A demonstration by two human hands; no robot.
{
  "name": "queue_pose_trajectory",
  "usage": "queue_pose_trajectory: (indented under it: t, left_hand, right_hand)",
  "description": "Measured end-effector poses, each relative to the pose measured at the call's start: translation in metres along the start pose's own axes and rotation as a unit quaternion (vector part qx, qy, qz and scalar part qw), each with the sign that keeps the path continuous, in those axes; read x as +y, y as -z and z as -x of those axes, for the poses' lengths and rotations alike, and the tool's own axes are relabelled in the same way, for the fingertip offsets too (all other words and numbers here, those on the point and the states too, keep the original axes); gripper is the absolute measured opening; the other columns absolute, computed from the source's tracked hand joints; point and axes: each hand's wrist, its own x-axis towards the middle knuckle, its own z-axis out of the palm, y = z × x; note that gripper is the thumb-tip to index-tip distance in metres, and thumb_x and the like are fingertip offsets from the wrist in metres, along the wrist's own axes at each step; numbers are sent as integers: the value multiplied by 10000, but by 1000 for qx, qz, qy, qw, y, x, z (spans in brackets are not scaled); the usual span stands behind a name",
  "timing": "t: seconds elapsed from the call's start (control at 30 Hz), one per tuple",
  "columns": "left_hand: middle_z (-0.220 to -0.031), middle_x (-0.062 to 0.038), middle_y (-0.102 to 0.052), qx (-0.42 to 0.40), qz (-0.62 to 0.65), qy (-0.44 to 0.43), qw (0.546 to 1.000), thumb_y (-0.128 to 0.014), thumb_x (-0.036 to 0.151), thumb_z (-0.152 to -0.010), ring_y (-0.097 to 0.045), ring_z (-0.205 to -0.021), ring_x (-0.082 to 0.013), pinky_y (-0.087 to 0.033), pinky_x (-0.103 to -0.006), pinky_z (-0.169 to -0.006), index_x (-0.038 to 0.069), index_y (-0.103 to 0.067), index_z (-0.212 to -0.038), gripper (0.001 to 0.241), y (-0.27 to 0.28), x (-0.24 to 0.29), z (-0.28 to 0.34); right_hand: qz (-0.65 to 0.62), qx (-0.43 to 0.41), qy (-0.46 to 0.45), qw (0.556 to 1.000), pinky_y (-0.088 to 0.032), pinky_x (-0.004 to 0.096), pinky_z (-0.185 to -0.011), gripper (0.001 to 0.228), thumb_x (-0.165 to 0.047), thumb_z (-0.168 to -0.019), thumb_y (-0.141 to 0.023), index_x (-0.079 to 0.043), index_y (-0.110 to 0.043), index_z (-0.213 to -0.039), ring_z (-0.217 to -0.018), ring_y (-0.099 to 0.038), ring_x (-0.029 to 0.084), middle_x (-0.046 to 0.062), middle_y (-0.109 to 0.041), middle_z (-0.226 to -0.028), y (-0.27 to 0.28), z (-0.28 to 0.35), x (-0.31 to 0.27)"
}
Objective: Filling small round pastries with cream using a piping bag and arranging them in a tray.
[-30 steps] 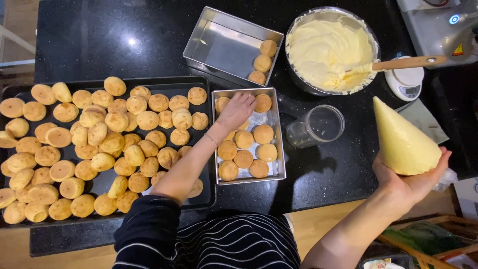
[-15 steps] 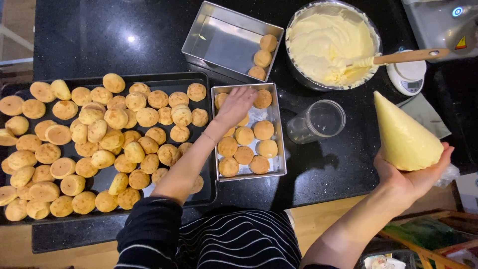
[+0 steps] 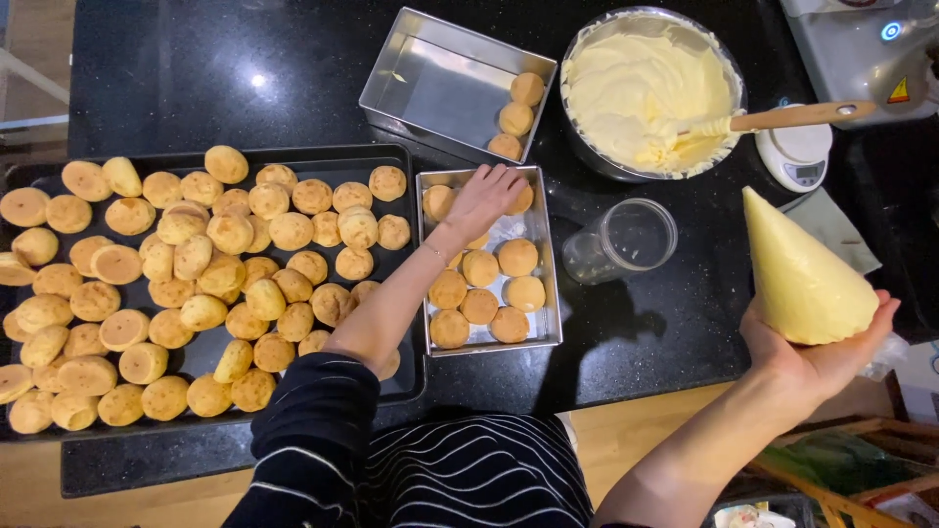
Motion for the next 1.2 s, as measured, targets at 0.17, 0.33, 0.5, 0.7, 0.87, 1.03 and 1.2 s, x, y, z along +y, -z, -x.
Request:
queue_pose_trajectory:
  t: [0.17, 0.33, 0.5, 0.7, 0.87, 1.03, 1.2]
  left_hand:
    - [-1396, -144, -691, 41, 100, 60, 992, -740, -225, -793, -637, -1231, -333, -481, -459, -1020, 54, -695, -1454, 719, 7, 17, -1]
    - [-1328, -125, -714, 62, 57, 150, 985, -915, 173, -906, -706, -1143, -358, -675, -470, -863, 79, -681, -1449, 599, -2, 46, -12]
    - [-1188, -21, -740, 47, -49, 212, 975, -868, 384, -917, -660, -1054, -226, -533, -367, -841, 163, -695, -1347, 513, 16, 53, -8]
    - [-1279, -127, -796, -61, 23, 295, 953, -738, 885, -966, -631, -1201, -290, -468, -441, -986, 106, -632, -1559, 984, 18, 48, -13]
    - [-1132, -75, -827, -6, 70, 312, 947, -816, 332, -1049, -706, -1106, -264, -538, -443, -953, 102, -727, -1437, 460, 69, 11, 7]
    - [-1292, -4, -813, -250, -100, 241, 933, -861, 638, -865, -556, -1328, -300, -389, -463, -1051, 176, -573, -1549, 874, 26, -26, 63]
    - [-1240, -11, -776, -276, -174, 188, 926, -629, 367, -1120, -594, -1205, -273, -402, -442, -1009, 183, -595, -1525, 446, 36, -23, 63]
  right_hand:
    - [30, 4, -4, 1000, -682, 468, -1052, 278, -447, -768, -1052, -420, -928, -1016, -1404, -915, 255, -167, -926, -1346, -5, 4, 5]
    - [-12, -26, -38, 999, -726, 473, -1074, 233, -369, -815, -1088, -365, -939, -993, -1333, -939, 231, -134, -945, -1240, -8, 3, 8]
    - [21, -30, -31, 999, -715, 496, -1123, 247, -435, -774, -1081, -411, -920, -960, -1386, -924, 223, -170, -932, -1262, 2, -13, 2]
    - [13, -10, -25, 1000, -735, 513, -1114, 312, -400, -719, -1098, -382, -927, -980, -1373, -948, 277, -113, -959, -1295, 0, -12, 3]
    - [30, -19, -51, 998, -759, 494, -1098, 340, -425, -708, -1065, -325, -917, -998, -1314, -959, 266, -89, -969, -1231, 3, -15, -5]
    - [-18, 8, -21, 1000, -770, 563, -1123, 331, -364, -701, -1100, -335, -938, -988, -1369, -961, 354, -38, -982, -1315, 14, -27, -10]
    - [28, -23, -43, 998, -728, 502, -1127, 329, -439, -728, -1063, -372, -927, -1020, -1373, -949, 261, -114, -969, -1299, 8, -35, -12]
